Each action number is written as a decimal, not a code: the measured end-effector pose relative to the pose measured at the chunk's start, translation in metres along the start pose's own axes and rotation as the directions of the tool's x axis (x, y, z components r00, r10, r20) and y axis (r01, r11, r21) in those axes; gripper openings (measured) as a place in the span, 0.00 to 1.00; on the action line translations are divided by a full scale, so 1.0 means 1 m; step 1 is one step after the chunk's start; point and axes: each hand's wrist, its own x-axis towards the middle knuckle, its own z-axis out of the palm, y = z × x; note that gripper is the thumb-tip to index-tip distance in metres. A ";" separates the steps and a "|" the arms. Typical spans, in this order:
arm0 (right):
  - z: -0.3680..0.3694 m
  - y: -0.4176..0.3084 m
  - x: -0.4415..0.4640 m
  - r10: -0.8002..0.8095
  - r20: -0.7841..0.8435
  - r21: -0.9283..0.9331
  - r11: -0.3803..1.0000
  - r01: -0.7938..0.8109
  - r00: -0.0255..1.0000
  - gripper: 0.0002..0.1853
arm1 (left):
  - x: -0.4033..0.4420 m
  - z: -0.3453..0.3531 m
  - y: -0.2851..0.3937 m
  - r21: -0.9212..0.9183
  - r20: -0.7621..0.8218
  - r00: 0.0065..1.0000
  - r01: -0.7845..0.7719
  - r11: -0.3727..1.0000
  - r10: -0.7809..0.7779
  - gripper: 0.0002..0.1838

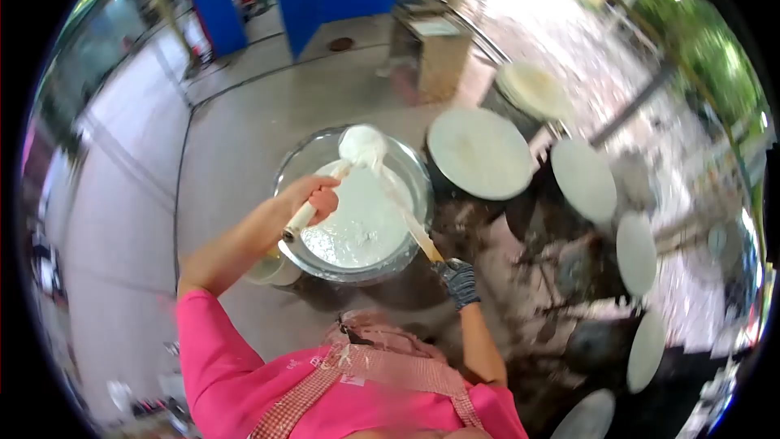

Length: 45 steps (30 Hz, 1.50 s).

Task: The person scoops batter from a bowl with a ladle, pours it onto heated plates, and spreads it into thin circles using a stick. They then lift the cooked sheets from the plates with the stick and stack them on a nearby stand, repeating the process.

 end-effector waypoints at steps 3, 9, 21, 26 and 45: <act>-0.033 0.036 -0.061 0.021 -0.218 -0.126 0.991 -0.049 0.976 0.12 | 0.003 0.052 -0.035 0.338 0.177 0.984 -0.075 0.938 0.015 0.03; -0.053 0.113 -0.139 0.049 -0.651 0.271 0.947 0.172 0.758 0.10 | 0.101 0.150 -0.156 0.723 0.402 0.914 -0.274 0.635 -0.063 0.13; 0.116 0.258 -0.482 0.735 -0.678 0.471 0.409 -0.782 -0.024 0.19 | 0.329 0.209 -0.580 0.639 -0.181 0.186 0.769 0.028 -0.966 0.14; 0.067 0.240 -0.537 0.518 -0.482 0.876 0.297 -0.380 -0.707 0.21 | 0.293 0.270 -0.763 0.949 -0.313 0.290 0.066 -0.307 -0.905 0.10; -0.033 0.431 -0.485 -0.044 -0.785 0.488 -0.657 -0.574 -0.618 0.17 | 0.375 0.275 -0.959 0.041 0.408 -0.010 -0.999 0.029 -0.913 0.36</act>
